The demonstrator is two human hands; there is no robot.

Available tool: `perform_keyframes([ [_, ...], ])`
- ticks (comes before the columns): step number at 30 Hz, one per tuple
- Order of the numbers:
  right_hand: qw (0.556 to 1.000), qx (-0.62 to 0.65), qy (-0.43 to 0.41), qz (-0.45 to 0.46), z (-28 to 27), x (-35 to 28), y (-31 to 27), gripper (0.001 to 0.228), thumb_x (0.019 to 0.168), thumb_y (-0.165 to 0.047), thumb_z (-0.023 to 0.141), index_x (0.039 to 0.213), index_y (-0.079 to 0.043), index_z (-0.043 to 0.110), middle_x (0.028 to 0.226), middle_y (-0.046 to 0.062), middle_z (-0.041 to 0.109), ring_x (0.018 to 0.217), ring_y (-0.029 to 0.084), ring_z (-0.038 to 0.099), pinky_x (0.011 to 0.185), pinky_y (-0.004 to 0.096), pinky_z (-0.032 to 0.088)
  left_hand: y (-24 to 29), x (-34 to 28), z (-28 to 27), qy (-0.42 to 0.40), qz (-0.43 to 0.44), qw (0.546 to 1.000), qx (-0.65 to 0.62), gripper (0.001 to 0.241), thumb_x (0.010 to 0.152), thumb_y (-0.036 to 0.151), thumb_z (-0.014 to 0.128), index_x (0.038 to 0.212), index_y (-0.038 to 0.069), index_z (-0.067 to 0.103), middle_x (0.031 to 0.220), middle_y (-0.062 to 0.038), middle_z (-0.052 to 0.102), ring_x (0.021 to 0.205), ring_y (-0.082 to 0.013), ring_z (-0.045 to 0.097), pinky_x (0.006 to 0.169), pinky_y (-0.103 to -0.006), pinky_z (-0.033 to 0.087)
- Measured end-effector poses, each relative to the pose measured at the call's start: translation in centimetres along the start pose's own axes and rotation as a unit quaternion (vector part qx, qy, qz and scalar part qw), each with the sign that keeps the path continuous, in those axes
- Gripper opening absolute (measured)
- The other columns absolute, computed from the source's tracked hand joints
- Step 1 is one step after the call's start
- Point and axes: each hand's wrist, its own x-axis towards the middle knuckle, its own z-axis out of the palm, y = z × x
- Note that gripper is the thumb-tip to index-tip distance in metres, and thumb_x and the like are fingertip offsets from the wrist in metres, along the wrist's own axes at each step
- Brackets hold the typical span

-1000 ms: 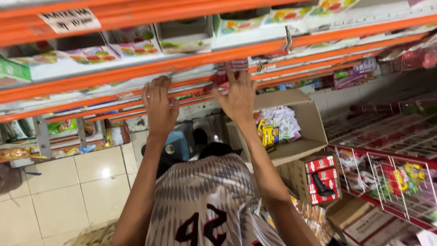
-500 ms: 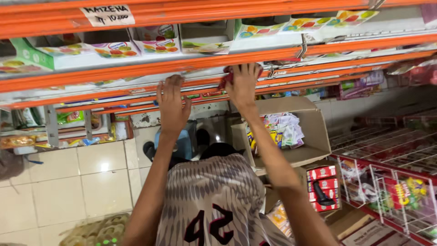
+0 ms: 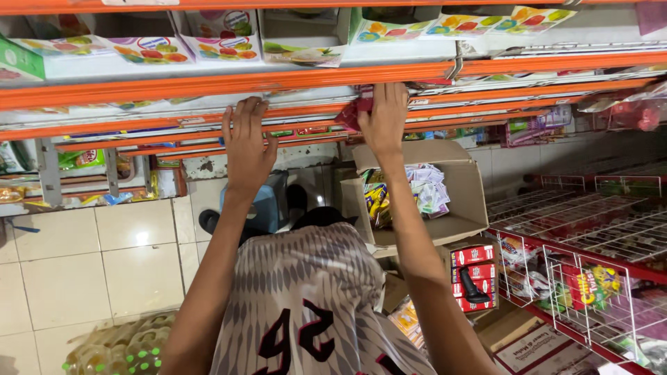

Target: The person wipes down supermarket shelves with a cloth, moving several items aside to reach the shelf surfaces.

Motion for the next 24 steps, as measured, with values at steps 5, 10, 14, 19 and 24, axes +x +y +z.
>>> perform_keyframes([
  [5,0.995,0.043,0.023,0.082,1.1,0.1,-3.1,0.063,0.07,0.007,0.063,0.132,0.008,0.052,0.129,0.027,0.051,0.12,0.049,0.043,0.113,0.058,0.032,0.6,0.3,-0.7,0.007,-0.002,1.0,-0.014,0.055,0.092,0.002,0.062,0.145,0.002,0.048,0.147,-0.018,0.05,0.143,-0.0351,0.042,0.127,-0.0542,0.021],
  [10,0.996,0.052,0.046,0.053,0.5,0.5,-5.1,0.058,0.07,0.009,0.063,0.128,0.006,0.056,0.127,0.025,0.053,0.118,0.047,0.044,0.109,0.059,0.03,1.2,0.9,-1.5,0.021,0.003,1.0,0.0,0.053,0.087,0.003,0.065,0.139,0.002,0.052,0.14,-0.016,0.054,0.136,-0.0351,0.047,0.122,-0.0539,0.027],
  [14,0.993,0.108,-0.023,0.038,0.7,0.9,-7.2,0.046,0.071,0.008,0.064,0.116,-0.005,0.063,0.121,0.018,0.057,0.118,0.042,0.049,0.107,0.054,0.035,1.1,2.0,-1.2,0.024,0.007,1.0,0.015,0.05,0.088,0.008,0.07,0.136,0.003,0.059,0.122,-0.013,0.055,0.118,-0.0342,0.05,0.115,-0.0506,0.034],
  [19,0.985,0.172,-0.016,-0.008,2.1,0.9,-11.3,0.047,0.074,0.004,0.066,0.119,-0.006,0.064,0.121,0.019,0.058,0.118,0.042,0.048,0.107,0.053,0.035,1.3,2.5,-1.2,0.027,0.004,0.999,0.037,0.058,0.084,0.014,0.075,0.139,0.001,0.059,0.114,-0.015,0.052,0.112,-0.0339,0.048,0.108,-0.052,0.033],
  [24,0.986,0.166,-0.001,0.029,0.4,0.4,-7.2,0.052,0.075,-0.004,0.069,0.127,-0.001,0.061,0.123,0.019,0.06,0.121,0.042,0.049,0.11,0.051,0.034,1.1,2.8,-1.4,0.005,0.001,0.998,0.055,0.053,0.086,0.013,0.073,0.138,0.007,0.061,0.111,-0.012,0.051,0.108,-0.0313,0.047,0.108,-0.0517,0.033],
])
